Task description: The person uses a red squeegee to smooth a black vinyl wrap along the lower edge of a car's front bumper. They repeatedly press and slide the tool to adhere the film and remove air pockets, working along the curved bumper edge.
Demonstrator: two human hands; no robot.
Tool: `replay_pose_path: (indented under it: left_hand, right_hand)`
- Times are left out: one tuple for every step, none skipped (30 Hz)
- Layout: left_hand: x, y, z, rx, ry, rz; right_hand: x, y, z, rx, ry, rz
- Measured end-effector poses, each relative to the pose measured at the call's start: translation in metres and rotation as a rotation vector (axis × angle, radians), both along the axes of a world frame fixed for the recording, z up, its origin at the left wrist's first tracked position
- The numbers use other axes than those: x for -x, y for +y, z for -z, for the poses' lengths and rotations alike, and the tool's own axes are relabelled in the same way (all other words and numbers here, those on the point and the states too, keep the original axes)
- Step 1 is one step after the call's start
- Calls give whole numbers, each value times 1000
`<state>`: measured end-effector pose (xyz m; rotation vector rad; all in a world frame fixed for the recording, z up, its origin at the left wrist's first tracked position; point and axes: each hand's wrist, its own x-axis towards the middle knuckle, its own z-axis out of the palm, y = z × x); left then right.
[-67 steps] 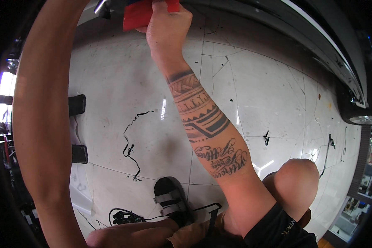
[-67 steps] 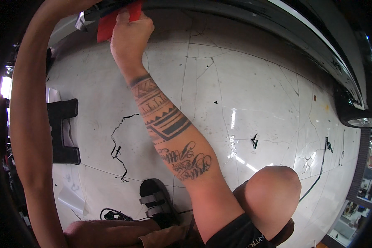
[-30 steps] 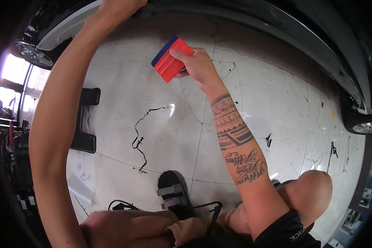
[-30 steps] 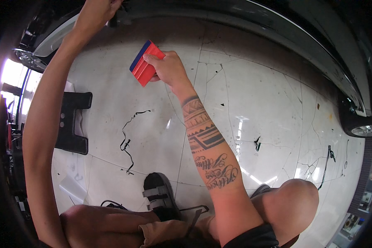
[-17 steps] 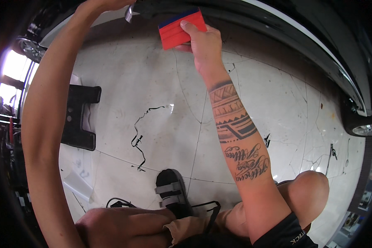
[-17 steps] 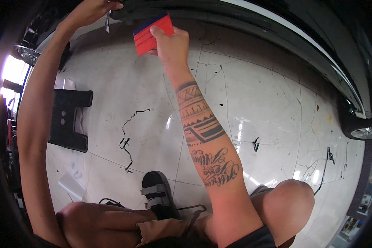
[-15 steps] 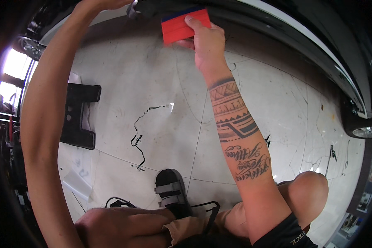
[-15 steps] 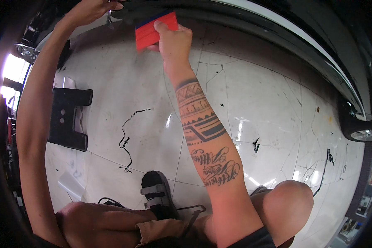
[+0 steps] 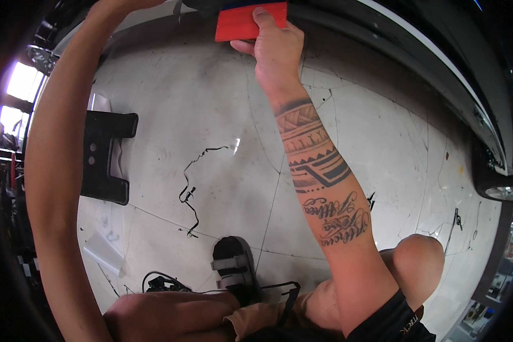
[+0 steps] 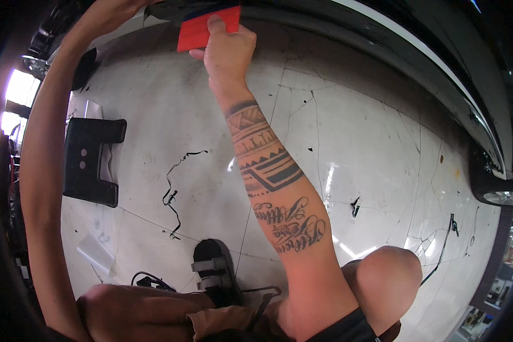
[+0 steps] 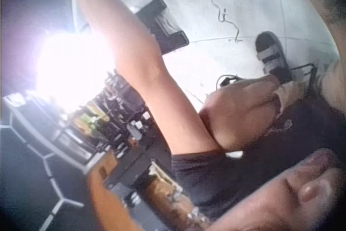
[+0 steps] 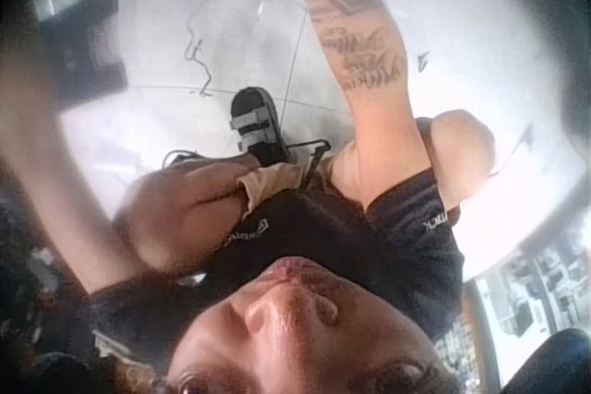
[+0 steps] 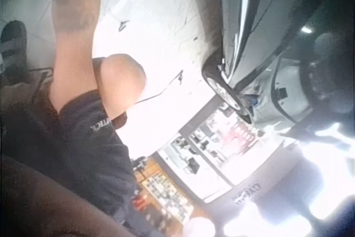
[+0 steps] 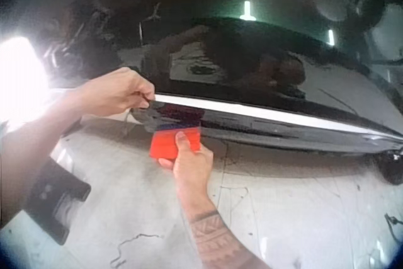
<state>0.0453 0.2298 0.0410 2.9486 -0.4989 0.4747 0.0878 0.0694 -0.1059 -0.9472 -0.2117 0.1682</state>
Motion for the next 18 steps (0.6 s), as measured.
replay_pose_path:
  left_hand:
    - [2, -4, 2, -8, -44, 10]
    - [4, -7, 3, -18, -88, 18]
    - [8, -8, 2, 6, -92, 2]
    - [12, -7, 0, 26, -94, -18]
    - [16, -4, -2, 43, -97, -40]
    - [9, -5, 4, 71, -108, -36]
    - [0, -4, 12, 99, -117, -35]
    - [-7, -4, 21, 127, -124, -34]
    - [-5, -3, 20, 133, -174, -18]
    - [-4, -2, 22, 140, -225, 0]
    - [-3, -2, 24, 152, -275, 21]
    - [-3, 0, 24, 126, -304, 23]
    - [-5, 1, 24, 103, -334, 27]
    - [-7, 1, 26, 83, -364, 34]
    - [-7, -2, 28, 93, -392, 34]
    - [-4, -4, 29, 91, -422, 24]
    - [-2, -3, 30, 89, -453, 16]
    - [-5, 2, 31, 92, -449, 21]
  right_hand:
    - [-3, 6, 3, 6, -9, 1]
    - [-5, 14, 6, 9, -18, 0]
    - [-1, 23, 4, 8, -25, -5]
    - [3, 32, 2, -32, -3, -5]
    - [8, 41, -1, -74, 20, -8]
    - [6, 40, 1, -89, 35, 20]
    - [3, 40, 6, -94, 28, 26]
    - [-1, 40, 10, -99, 22, 31]
    - [0, 46, 8, -131, 18, 16]
    - [0, 49, 8, -133, 7, 2]
    - [-1, 51, 8, -132, -5, -9]
    - [-2, 54, 10, -131, -13, -25]
    - [-6, 55, 13, -92, -58, -56]
    - [-11, 51, 15, -50, -103, -85]
    - [-16, 46, 17, -6, -148, -113]
    - [-12, 41, 12, -23, -143, -125]
    - [-5, 32, 11, -39, -139, -136]
    - [1, 26, 10, -51, -137, -144]
